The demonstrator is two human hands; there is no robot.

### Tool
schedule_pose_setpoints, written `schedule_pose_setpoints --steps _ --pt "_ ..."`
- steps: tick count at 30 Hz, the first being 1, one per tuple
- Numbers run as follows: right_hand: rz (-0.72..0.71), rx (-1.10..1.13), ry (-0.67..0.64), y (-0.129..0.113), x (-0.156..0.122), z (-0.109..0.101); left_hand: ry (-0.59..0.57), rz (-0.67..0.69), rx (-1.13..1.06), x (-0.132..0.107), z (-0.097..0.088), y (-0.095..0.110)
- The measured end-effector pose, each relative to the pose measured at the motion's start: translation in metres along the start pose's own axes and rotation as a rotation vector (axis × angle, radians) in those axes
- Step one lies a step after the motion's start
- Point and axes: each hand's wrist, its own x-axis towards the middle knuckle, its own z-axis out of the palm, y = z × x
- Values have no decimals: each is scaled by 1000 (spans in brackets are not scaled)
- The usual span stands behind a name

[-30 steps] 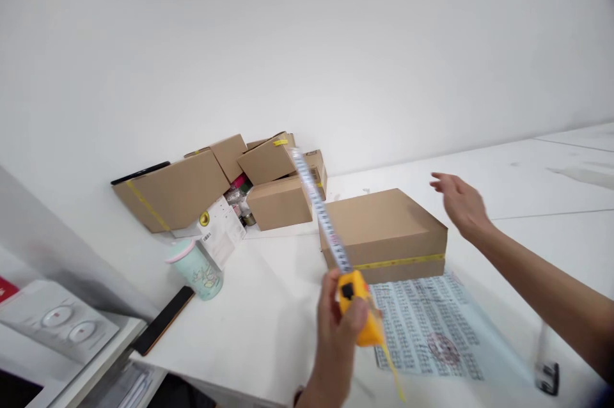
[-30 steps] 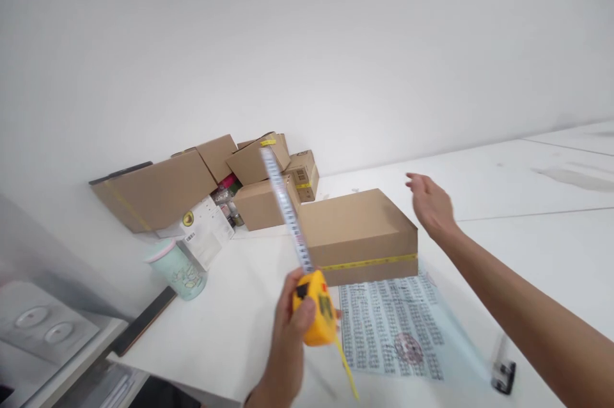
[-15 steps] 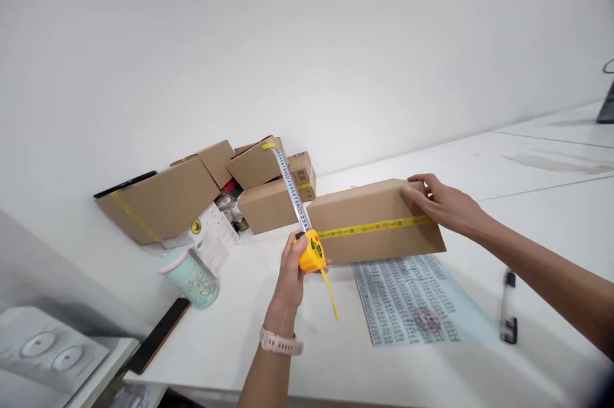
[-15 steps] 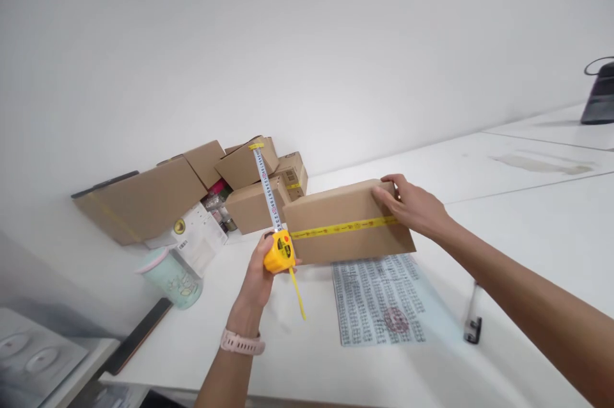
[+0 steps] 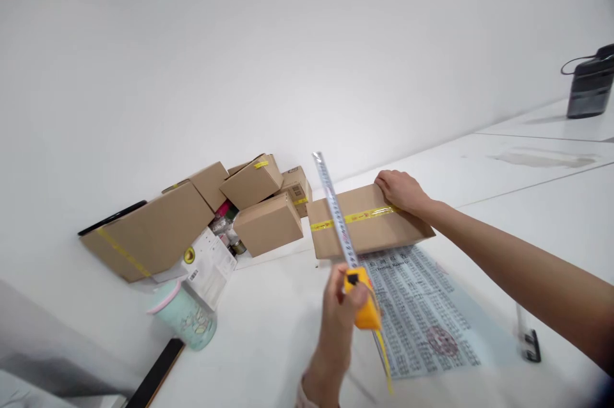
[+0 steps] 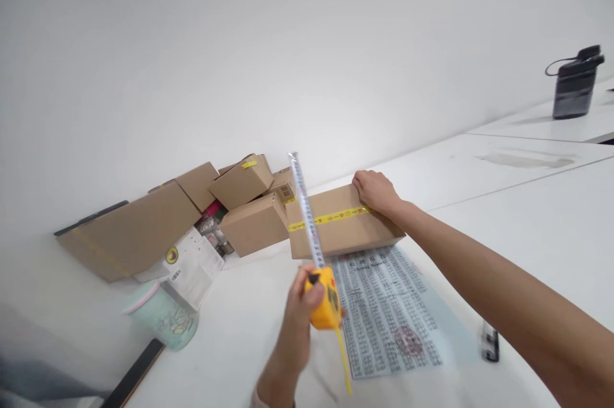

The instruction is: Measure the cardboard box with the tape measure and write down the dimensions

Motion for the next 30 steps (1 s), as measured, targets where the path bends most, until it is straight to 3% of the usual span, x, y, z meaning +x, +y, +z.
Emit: schedule_pose_setpoints --steps 3,6,13,17,24,30 --pt "-68 -16 18 1 2 6 -38 -123 -59 -8 18 -29" --pt "-144 -40 34 1 -1 9 -8 -189 -117 -7 27 -44" --pt "-317 -152 32 -2 -1 6 29 -258 -179 -6 35 -49" --pt "-337 -158 4 -2 1 4 24 -292 -178 -10 39 -53" --pt "-392 -270 -18 -4 4 1 22 -287 -214 -14 45 -58" --pt "-423 -349 -41 -5 5 0 35 -220 -207 -12 44 -75"
